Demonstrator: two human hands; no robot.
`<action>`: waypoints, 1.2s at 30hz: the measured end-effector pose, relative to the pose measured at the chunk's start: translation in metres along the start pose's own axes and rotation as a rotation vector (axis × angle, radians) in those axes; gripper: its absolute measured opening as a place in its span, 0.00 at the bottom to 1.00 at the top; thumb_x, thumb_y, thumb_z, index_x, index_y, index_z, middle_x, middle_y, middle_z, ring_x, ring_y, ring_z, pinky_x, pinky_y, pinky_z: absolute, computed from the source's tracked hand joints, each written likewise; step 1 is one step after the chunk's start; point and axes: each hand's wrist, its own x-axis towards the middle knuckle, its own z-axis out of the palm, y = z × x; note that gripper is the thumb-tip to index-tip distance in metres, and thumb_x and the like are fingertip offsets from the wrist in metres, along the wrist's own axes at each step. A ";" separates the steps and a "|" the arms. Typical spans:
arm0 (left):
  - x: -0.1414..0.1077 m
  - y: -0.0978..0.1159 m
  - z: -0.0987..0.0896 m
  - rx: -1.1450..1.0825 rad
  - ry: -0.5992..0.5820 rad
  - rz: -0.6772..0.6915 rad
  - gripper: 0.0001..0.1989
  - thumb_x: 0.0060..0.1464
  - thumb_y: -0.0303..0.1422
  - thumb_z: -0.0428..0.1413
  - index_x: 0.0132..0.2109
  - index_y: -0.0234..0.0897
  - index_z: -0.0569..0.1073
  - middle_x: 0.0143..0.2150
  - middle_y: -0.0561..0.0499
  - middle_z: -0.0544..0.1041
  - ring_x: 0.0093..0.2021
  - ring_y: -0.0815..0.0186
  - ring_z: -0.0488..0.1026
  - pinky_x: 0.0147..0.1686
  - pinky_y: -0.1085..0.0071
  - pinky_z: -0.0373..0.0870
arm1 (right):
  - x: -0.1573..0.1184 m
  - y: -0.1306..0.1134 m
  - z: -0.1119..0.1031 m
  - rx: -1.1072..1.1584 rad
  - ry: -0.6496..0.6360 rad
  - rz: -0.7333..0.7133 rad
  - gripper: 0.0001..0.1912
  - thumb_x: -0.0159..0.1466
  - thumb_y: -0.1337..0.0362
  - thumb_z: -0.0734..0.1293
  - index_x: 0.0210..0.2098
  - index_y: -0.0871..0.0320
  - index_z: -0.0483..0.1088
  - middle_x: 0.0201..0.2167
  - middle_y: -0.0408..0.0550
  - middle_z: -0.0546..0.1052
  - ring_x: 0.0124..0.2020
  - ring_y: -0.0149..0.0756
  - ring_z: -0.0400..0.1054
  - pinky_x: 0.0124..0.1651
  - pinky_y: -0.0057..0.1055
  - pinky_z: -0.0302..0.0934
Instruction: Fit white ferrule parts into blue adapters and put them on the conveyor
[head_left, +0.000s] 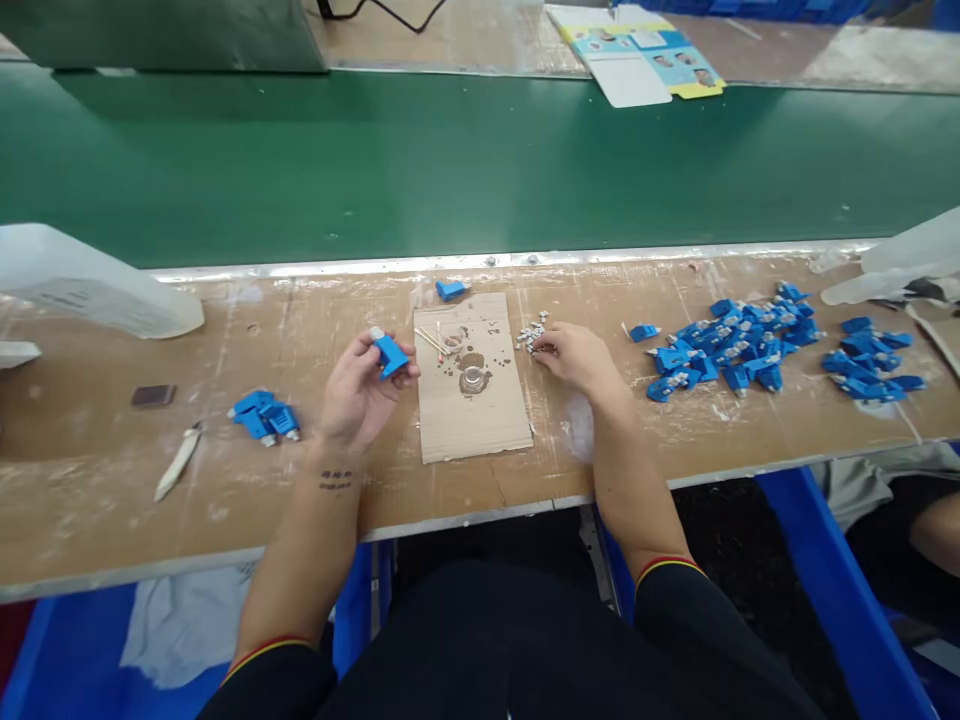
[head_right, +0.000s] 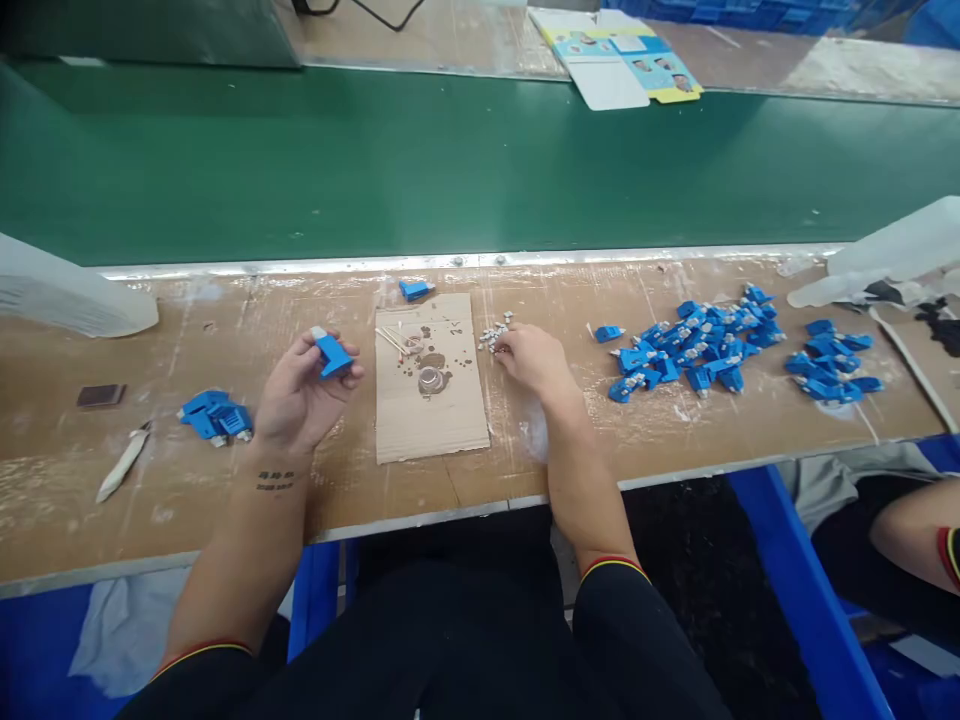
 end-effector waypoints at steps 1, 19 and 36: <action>-0.001 0.001 0.001 0.008 -0.008 -0.005 0.07 0.60 0.40 0.66 0.42 0.44 0.80 0.37 0.50 0.84 0.34 0.66 0.79 0.30 0.71 0.78 | 0.000 -0.002 0.000 -0.002 -0.004 0.004 0.09 0.70 0.68 0.68 0.41 0.56 0.83 0.48 0.57 0.84 0.52 0.51 0.77 0.51 0.43 0.69; -0.024 0.012 0.064 0.192 0.135 0.038 0.14 0.25 0.31 0.71 0.22 0.42 0.75 0.14 0.58 0.64 0.17 0.72 0.57 0.17 0.73 0.56 | -0.025 -0.068 -0.008 0.318 0.217 -0.543 0.07 0.75 0.66 0.67 0.48 0.58 0.77 0.49 0.46 0.85 0.52 0.27 0.79 0.62 0.22 0.70; -0.037 -0.015 0.053 0.335 -0.116 0.071 0.22 0.48 0.49 0.73 0.31 0.35 0.78 0.19 0.55 0.70 0.20 0.74 0.62 0.21 0.75 0.59 | -0.036 -0.090 0.026 0.390 0.862 -0.870 0.23 0.71 0.72 0.71 0.63 0.56 0.67 0.37 0.46 0.87 0.37 0.35 0.84 0.42 0.30 0.81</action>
